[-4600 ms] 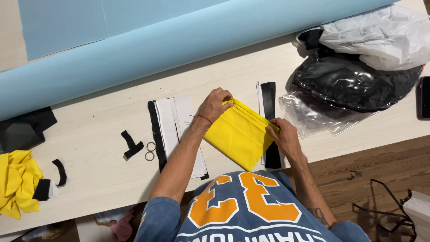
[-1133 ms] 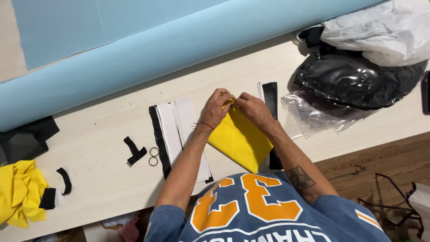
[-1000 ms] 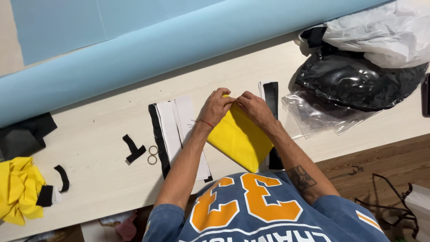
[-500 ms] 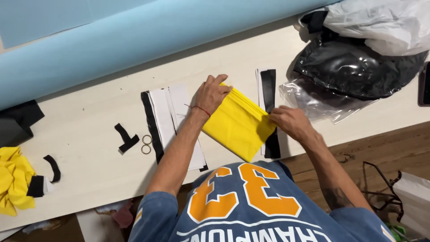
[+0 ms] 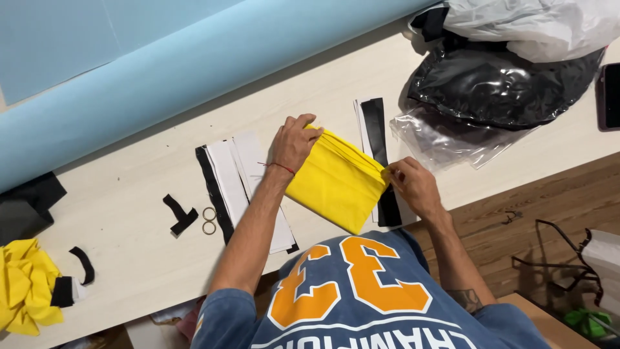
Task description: Sorting and folding strips of material on a workshop table
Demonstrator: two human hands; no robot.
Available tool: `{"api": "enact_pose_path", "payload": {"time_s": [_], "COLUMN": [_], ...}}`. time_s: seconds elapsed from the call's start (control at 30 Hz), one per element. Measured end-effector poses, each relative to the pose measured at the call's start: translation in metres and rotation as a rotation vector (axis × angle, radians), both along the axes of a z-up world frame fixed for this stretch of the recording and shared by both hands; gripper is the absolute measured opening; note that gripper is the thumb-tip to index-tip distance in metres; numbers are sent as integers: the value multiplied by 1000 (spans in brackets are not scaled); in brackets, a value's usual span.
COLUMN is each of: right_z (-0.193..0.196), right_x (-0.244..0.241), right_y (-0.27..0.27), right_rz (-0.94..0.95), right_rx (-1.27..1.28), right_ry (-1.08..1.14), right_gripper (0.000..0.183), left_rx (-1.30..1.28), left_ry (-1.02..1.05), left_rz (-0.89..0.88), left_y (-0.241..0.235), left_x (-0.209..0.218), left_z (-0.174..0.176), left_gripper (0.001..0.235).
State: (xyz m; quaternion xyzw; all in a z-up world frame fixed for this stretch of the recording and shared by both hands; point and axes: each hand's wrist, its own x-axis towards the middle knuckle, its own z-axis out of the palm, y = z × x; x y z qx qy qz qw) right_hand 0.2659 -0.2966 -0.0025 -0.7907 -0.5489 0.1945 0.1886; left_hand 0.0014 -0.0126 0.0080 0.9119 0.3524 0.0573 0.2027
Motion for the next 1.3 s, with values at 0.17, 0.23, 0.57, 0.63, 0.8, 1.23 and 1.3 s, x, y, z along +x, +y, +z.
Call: {"api": "enact_pose_path", "payload": {"time_s": [0.17, 0.23, 0.57, 0.63, 0.8, 1.23, 1.3], "right_z": [41, 47, 31, 36, 39, 63, 58], "right_x": [-24, -25, -17, -17, -14, -18, -18], "right_y": [17, 21, 20, 19, 20, 36, 38], "right_rz": [39, 68, 170, 167, 187, 185, 218], "right_rx": [-77, -91, -91, -88, -75, -92, -125], "right_ry": [-21, -62, -222, -232, -241, -128, -96], "right_gripper": [21, 20, 5, 6, 7, 12, 13], "left_rx": [-31, -43, -176, -189, -198, -1350, -1654], "left_ry": [8, 9, -81, -90, -308, -316, -727], "left_rz": [14, 21, 95, 103, 174, 124, 309], "left_y": [2, 3, 10, 10, -3, -157, -162], "left_x": [2, 2, 0, -1, -8, 36, 51], "left_z": [-4, -4, -13, -15, -1, 79, 100], "left_gripper": [18, 18, 22, 23, 26, 72, 56]}}
